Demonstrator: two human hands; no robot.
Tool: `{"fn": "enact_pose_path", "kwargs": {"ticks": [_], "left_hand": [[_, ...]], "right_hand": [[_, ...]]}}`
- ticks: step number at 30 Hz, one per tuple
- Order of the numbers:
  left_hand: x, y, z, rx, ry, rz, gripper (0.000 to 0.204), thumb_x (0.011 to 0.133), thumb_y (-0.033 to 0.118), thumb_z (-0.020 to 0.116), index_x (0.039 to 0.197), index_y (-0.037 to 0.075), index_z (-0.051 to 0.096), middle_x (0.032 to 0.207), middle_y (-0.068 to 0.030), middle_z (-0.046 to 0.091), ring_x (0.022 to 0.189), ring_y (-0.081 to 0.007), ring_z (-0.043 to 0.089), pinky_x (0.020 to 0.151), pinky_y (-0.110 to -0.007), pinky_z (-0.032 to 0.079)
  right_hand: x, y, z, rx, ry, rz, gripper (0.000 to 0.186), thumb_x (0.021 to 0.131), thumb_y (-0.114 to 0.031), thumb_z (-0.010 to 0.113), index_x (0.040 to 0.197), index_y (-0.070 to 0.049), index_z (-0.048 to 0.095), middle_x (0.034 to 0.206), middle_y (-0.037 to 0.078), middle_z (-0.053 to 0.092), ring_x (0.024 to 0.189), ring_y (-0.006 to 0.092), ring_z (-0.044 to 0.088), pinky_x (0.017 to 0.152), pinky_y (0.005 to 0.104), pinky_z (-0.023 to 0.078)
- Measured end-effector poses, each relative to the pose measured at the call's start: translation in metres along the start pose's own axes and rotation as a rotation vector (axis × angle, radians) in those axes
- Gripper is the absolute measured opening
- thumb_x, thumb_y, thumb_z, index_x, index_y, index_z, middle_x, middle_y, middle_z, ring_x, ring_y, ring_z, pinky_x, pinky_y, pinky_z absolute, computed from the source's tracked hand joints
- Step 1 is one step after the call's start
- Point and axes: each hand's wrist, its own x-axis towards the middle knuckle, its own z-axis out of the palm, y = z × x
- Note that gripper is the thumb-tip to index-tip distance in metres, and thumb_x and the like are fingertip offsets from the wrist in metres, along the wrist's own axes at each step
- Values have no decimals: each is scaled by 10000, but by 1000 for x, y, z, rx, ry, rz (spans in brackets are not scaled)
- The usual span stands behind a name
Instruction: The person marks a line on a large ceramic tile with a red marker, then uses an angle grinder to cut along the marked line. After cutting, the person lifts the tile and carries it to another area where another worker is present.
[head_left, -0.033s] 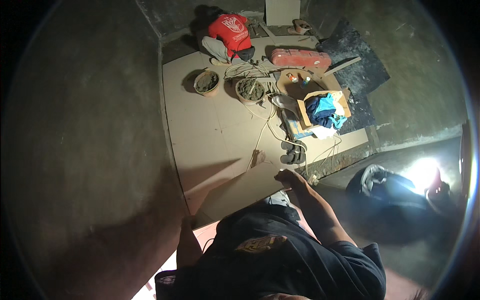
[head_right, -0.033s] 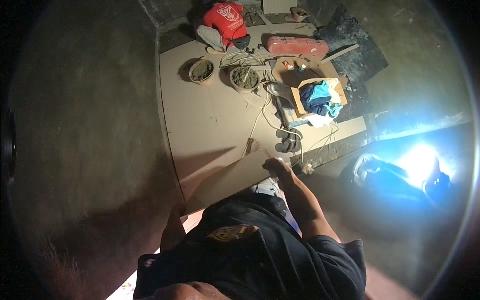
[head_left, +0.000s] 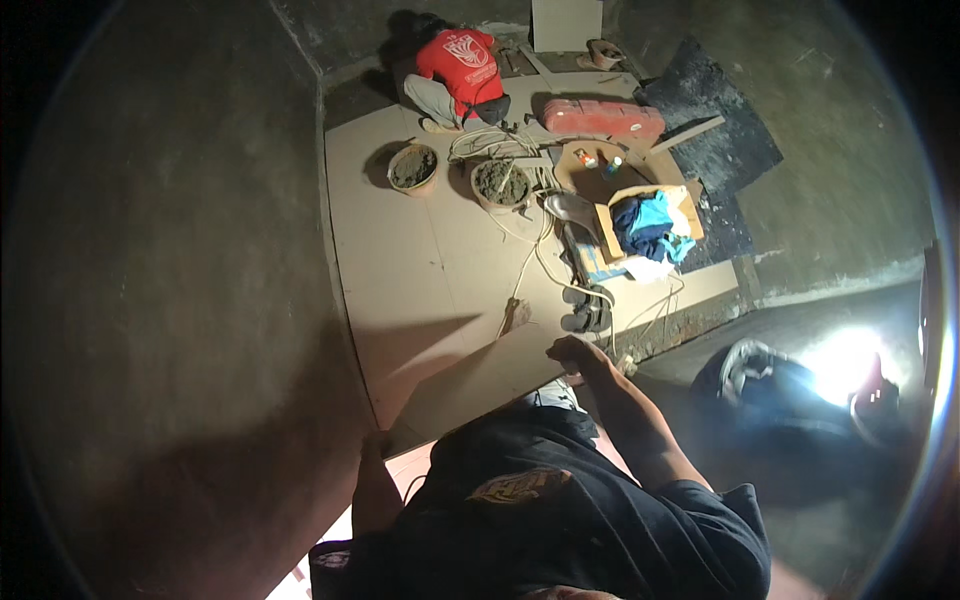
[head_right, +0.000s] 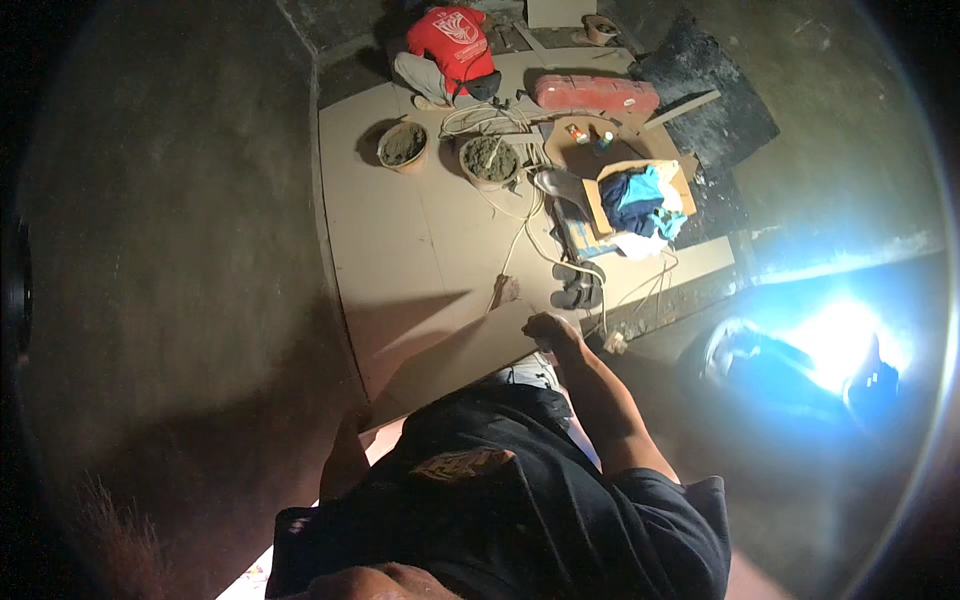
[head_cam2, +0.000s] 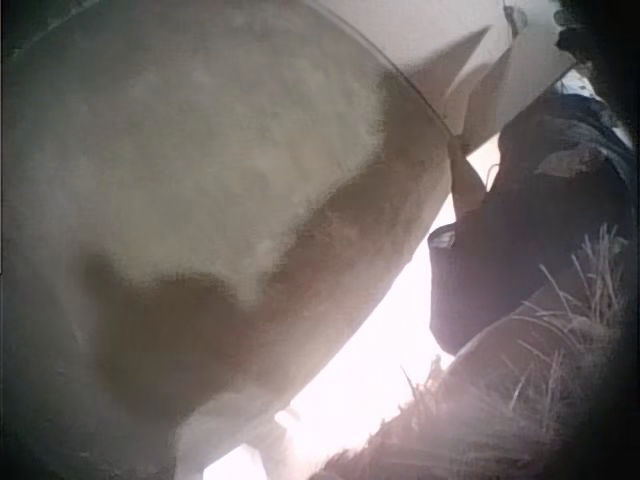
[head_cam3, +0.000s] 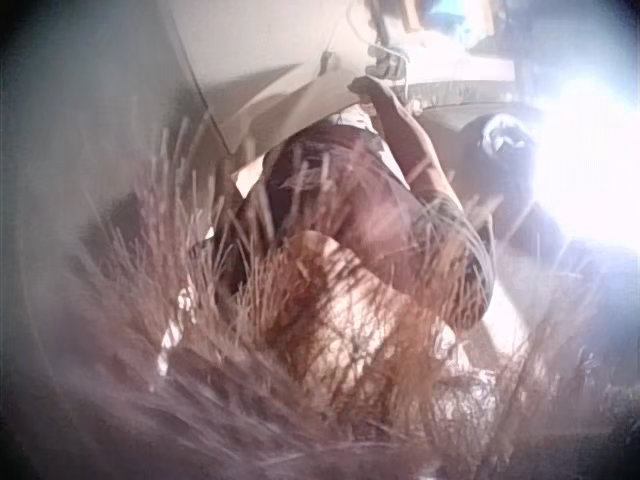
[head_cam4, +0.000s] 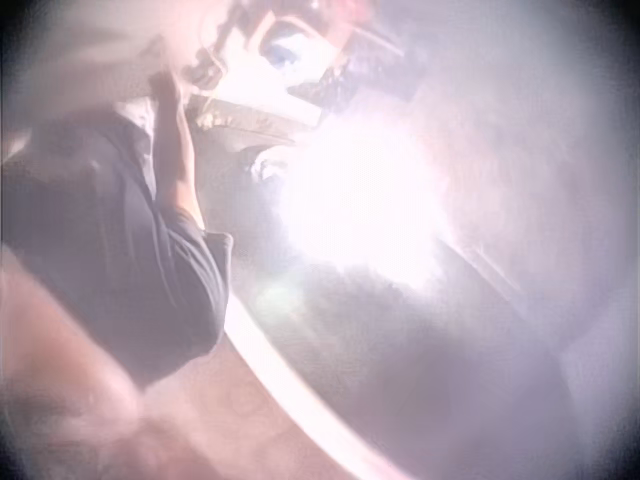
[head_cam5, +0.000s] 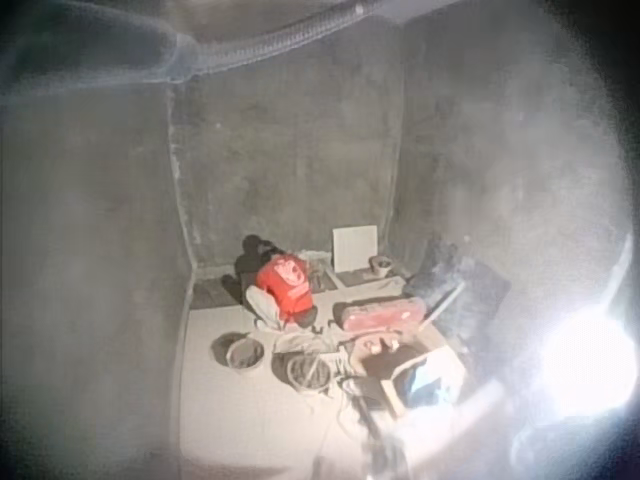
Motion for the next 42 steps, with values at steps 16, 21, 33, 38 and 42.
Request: {"fn": "enact_pose_path", "kwargs": {"ticks": [16, 21, 33, 38, 42], "left_hand": [[23, 247, -341, -158, 168, 33, 665, 969, 523, 617, 1101, -117, 740, 1106, -345, 744, 1034, -422, 763, 888, -534, 576], [21, 381, -479, -172, 169, 245, 630, 1015, 528, 606, 779, -49, 699, 651, -150, 617, 594, -211, 565, 586, -484, 460], [51, 696, -707, 484, 111, 1186, 472, 1028, 360, 529, 1024, -47, 768, 1065, -312, 750, 1015, -465, 742, 942, -549, 585], [42, 799, -735, 332, 72, 1096, 432, 1015, 343, 542, 1025, -18, 780, 1064, -316, 747, 1015, -466, 741, 946, -542, 586], [48, 860, -743, 143, -8, 912, 481, 1000, 395, 544, 1058, -25, 771, 1121, -323, 734, 1112, -473, 718, 995, -525, 569]], "right_hand": [[154, 167, -366, -20, -321, 269, 338, 914, -311, 689, 1167, -101, 764, 1082, 180, 777, 1016, 370, 764, 865, 459, 614], [156, 176, -499, 321, -281, 894, 348, 1047, -314, 557, 1222, -94, 764, 1125, 201, 778, 1031, 332, 766, 892, 436, 602], [209, 89, -778, 518, 420, 1699, 548, 1021, -416, 667, 1260, 73, 731, 1070, 190, 777, 891, 270, 743, 857, 412, 557], [232, 63, -812, 677, 838, 1944, 511, 1033, -405, 649, 1249, 48, 743, 1082, 185, 778, 935, 273, 747, 897, 401, 550], [219, 81, -805, 675, 865, 1956, 484, 1038, -400, 642, 1248, 21, 755, 1115, 174, 780, 991, 263, 741, 932, 402, 546]]}}
